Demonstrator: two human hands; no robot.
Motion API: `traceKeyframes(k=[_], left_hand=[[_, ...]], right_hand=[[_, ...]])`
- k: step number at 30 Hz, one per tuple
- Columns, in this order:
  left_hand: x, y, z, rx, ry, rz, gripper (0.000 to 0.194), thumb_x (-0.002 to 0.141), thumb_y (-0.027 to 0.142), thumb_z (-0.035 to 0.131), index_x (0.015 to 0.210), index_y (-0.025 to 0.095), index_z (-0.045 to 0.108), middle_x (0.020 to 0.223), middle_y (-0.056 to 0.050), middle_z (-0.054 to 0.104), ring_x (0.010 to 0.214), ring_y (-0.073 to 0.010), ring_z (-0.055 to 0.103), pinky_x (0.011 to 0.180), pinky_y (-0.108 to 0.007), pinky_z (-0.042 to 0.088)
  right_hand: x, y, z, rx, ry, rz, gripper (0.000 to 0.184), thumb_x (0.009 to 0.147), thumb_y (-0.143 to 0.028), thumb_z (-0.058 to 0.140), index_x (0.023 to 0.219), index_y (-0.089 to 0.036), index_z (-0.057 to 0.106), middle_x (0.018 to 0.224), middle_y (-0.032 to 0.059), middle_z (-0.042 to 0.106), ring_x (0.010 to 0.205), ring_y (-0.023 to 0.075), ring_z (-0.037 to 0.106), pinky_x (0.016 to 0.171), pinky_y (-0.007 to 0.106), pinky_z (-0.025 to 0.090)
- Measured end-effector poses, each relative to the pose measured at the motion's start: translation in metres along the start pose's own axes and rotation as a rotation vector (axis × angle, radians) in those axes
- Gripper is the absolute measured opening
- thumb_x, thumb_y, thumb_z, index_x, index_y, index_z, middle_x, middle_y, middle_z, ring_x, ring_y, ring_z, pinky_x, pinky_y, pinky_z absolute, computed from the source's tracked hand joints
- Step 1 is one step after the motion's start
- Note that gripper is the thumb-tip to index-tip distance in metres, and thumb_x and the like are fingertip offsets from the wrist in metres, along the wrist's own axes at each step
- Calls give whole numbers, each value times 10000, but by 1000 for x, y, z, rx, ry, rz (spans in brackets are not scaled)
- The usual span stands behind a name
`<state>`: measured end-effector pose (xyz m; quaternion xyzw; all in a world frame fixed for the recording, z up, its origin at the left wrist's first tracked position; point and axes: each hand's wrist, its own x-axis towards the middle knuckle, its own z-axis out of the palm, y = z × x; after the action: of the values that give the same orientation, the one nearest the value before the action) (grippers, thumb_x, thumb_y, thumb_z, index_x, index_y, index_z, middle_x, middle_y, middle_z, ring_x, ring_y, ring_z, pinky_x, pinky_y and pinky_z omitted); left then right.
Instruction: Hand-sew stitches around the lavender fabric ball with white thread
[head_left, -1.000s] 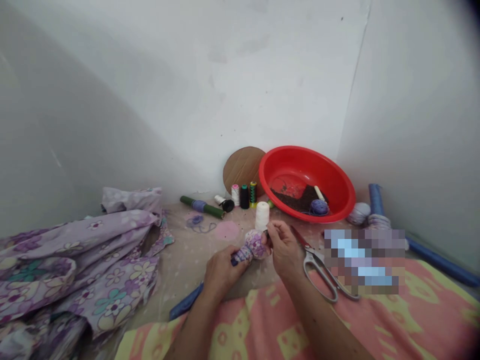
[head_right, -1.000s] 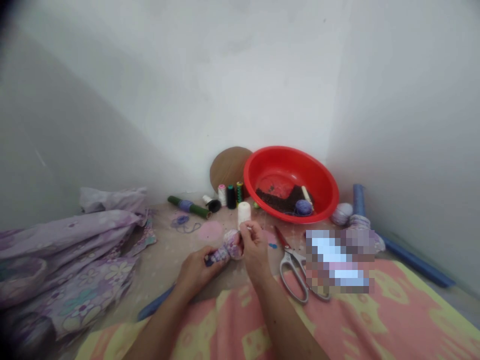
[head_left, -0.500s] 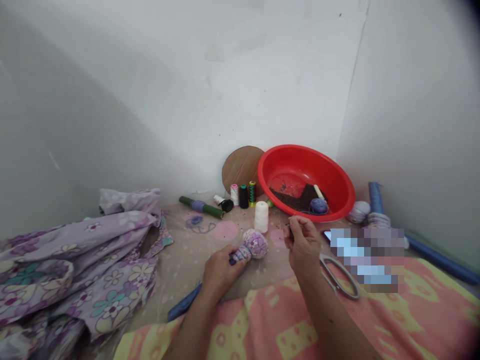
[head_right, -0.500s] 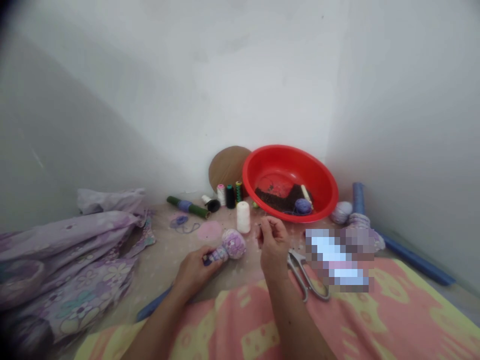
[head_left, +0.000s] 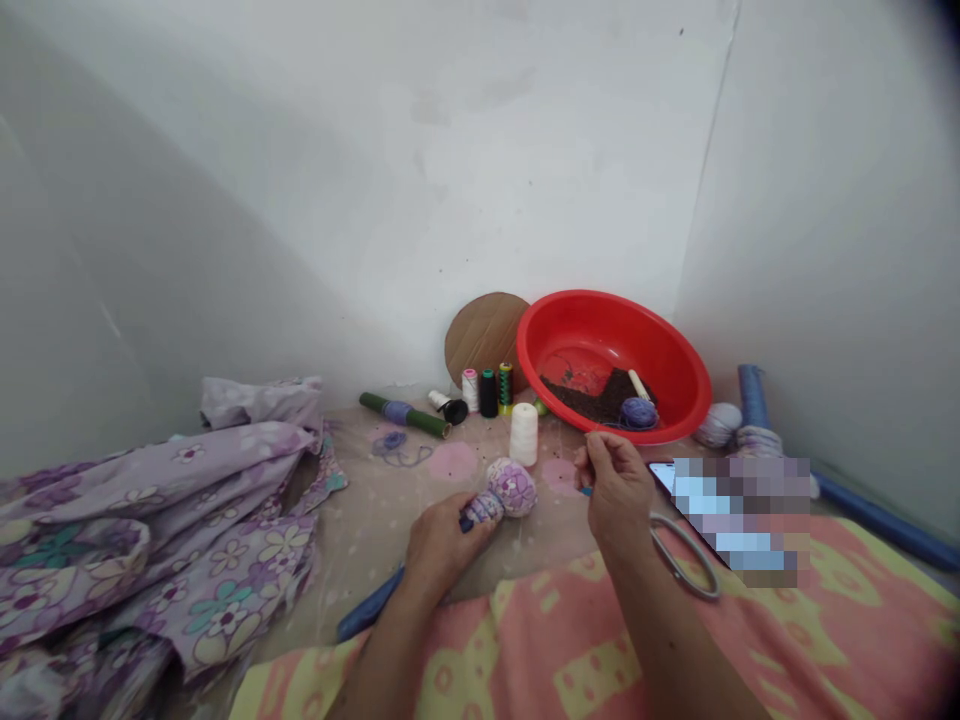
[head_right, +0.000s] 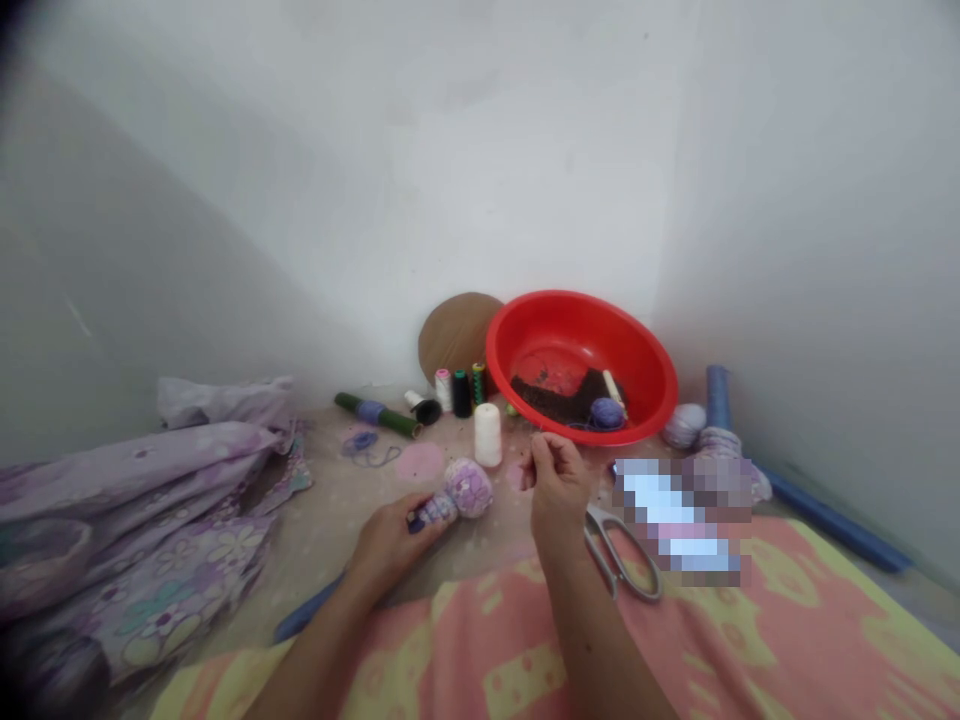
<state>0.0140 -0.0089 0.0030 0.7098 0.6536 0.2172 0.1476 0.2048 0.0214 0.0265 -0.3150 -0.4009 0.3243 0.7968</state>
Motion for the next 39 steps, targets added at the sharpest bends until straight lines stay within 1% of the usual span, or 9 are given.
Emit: traceKeyframes(k=[3,7,9,12,18,21,24,30,39], left_hand=[[0,1,0,-4,-2,4,428,690,475,477,1048,253,558,994,-23,611,896,-185,540,718,-223,366],[0,3,1,23,54,-6,391,699,462,480,1031,271,557,1011,0,604,907,-178,533,707,-220,359],[-1,3,0,49,75,-22,386,710,452,475,1042,268,543,1024,-1,594,918,-169,526,711,-217,352],[-1,3,-1,82,92,-30,370,712,421,486,1046,266,527,1042,2,575,925,-150,517,712,-209,340],[1,-2,3,96,93,-13,371,717,435,466,1044,269,514,1024,10,577,897,-150,526,698,-215,340],[2,-4,4,82,99,-1,387,722,447,450,1056,262,514,1043,-1,577,913,-160,525,721,-223,347],[3,-6,3,69,108,21,405,733,455,433,1075,253,513,1066,-10,574,935,-165,522,753,-230,354],[5,-8,1,49,98,20,395,759,432,411,1082,239,530,1079,-19,578,956,-167,520,795,-222,358],[7,-9,-1,42,65,-44,377,756,420,426,1077,254,536,1060,-11,591,938,-158,531,784,-206,361]], right_hand=[[-1,3,1,-34,-34,37,145,722,-297,550,786,-167,537,546,-53,505,404,54,432,396,186,354],[-7,6,4,-73,-107,95,208,706,-315,559,842,-158,552,594,-28,533,456,76,470,454,218,405],[-12,8,7,-107,-148,122,224,711,-332,546,850,-157,560,575,-31,523,439,75,455,441,217,395],[-19,11,10,-203,-219,151,223,720,-347,520,827,-160,580,503,-51,467,386,64,386,379,192,331],[-35,25,16,-419,-451,239,132,690,-269,499,625,-177,568,441,-62,423,369,70,360,371,184,290],[-42,36,16,-504,-492,248,146,682,-257,483,585,-183,564,437,-56,433,381,77,376,386,183,289],[-46,45,15,-584,-523,207,177,693,-282,474,602,-189,594,454,-38,470,427,92,412,416,185,304],[-49,45,13,-825,-553,149,204,715,-276,451,719,-218,647,641,1,613,598,136,523,537,214,367],[-53,47,14,-889,-584,189,218,726,-281,452,756,-235,663,704,11,653,649,151,564,575,232,391]])
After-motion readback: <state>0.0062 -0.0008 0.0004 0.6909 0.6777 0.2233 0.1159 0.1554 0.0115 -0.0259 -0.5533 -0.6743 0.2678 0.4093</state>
